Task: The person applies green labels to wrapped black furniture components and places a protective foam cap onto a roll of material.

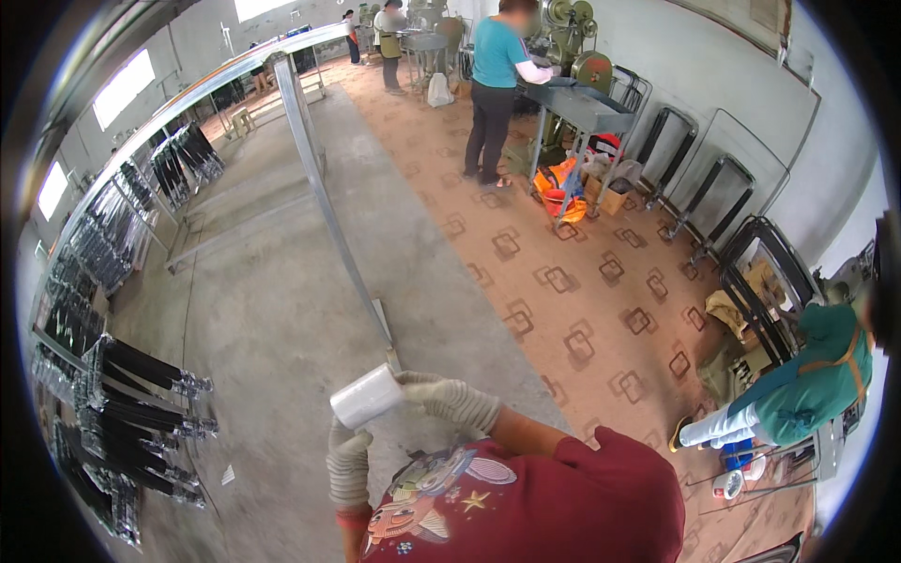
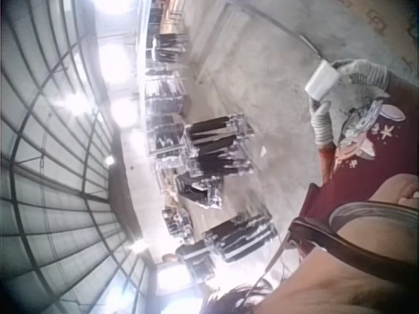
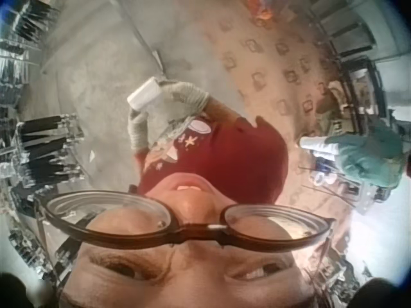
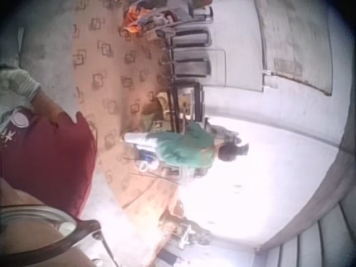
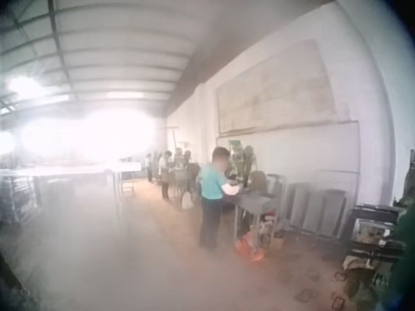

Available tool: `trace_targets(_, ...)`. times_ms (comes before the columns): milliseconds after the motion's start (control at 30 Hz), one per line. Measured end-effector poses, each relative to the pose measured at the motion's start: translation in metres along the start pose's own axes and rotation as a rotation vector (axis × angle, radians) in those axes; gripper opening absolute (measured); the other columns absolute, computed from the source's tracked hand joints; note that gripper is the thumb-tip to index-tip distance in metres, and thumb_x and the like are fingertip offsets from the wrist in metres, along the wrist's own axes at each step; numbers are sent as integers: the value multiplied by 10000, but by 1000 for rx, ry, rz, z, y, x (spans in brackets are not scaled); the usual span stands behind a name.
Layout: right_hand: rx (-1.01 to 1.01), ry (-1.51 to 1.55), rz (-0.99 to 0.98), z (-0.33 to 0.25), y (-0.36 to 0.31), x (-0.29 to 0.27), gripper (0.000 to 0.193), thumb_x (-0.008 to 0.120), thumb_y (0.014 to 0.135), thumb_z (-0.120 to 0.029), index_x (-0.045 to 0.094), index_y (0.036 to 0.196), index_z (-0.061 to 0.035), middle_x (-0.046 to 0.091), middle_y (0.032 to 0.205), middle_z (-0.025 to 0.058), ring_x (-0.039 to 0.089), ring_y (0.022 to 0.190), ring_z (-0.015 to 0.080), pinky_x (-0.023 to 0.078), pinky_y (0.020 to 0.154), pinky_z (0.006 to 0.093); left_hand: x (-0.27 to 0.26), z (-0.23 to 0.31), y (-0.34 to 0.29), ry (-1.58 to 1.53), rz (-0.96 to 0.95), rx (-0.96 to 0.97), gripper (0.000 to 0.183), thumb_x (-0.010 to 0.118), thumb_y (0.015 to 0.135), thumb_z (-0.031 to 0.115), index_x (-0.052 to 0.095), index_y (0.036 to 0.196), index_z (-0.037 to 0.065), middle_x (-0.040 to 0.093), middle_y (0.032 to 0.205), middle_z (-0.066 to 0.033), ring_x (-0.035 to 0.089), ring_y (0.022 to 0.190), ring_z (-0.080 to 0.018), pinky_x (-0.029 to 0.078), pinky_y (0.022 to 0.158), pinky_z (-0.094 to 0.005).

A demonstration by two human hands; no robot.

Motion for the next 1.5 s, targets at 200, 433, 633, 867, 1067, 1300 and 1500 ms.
trace_targets(200, -217, -262, 204, 19, 30, -69, 431, 622, 802, -245, 521, 1176, -55, 547, 970, -2, 471, 817, 71, 379, 725, 209, -24, -32, 28, 302, 121, -160, 375, 637, 729, 213, 578, 1049, 27, 577, 1032, -39, 512, 984, -142, 373, 834, -233)
trace_targets(433, -189, 37, 418, 3, 41, -54, 425, 653, 789, -293, 542, 1138, -77, 591, 897, 9, 541, 717, 72, 480, 603, 195, -36, -35, 70, 210, 49, -367, 419, 649, 753, 182, 539, 1147, 91, 570, 1032, -61, 511, 936, -148, 397, 804, -277)
trace_targets(633, -218, -119, 482, 15, 84, -47, 388, 578, 833, -252, 524, 1161, -52, 574, 1054, 42, 545, 915, 114, 447, 792, 234, -77, -20, 103, 660, -59, -149, 370, 631, 789, 136, 524, 1139, 77, 576, 978, -62, 547, 790, -148, 463, 693, -284)
trace_targets(867, -156, 35, 537, 21, 114, -32, 427, 596, 814, -212, 485, 1196, -56, 555, 1101, 53, 524, 1007, 130, 454, 828, 264, -69, -3, 148, 159, -180, -328, 458, 691, 730, 270, 565, 1098, 28, 594, 983, -43, 543, 868, -122, 414, 790, -254)
trace_targets(1067, -348, 69, 540, 18, 124, -84, 442, 585, 814, -280, 493, 1191, -69, 547, 1116, 36, 507, 1013, 138, 452, 793, 292, -61, -39, 176, 323, -9, -562, 528, 670, 751, 381, 543, 1074, -17, 590, 949, -62, 549, 870, -137, 458, 749, -251)
trace_targets(1300, -327, 281, 459, -77, 117, -115, 431, 590, 804, -256, 510, 1181, -65, 562, 1083, 54, 537, 967, 119, 477, 733, 256, 40, -52, 244, 102, -412, -477, 434, 642, 709, 90, 551, 1127, 20, 599, 1033, -51, 547, 933, -137, 415, 841, -280)
trace_targets(1500, -456, -49, 460, -143, 108, -212, 422, 546, 839, -277, 491, 1186, -41, 548, 1103, 58, 526, 982, 122, 458, 808, 306, 106, -85, 308, 1036, -477, 134, 371, 622, 756, 128, 560, 1112, 42, 598, 979, -27, 547, 873, -125, 442, 790, -259)
Point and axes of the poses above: each hand's wrist, its own y-axis towards the middle knuckle, its own x-axis out of the palm, z = x × y, the point moved 7 cm from there along y, towards the middle knuckle
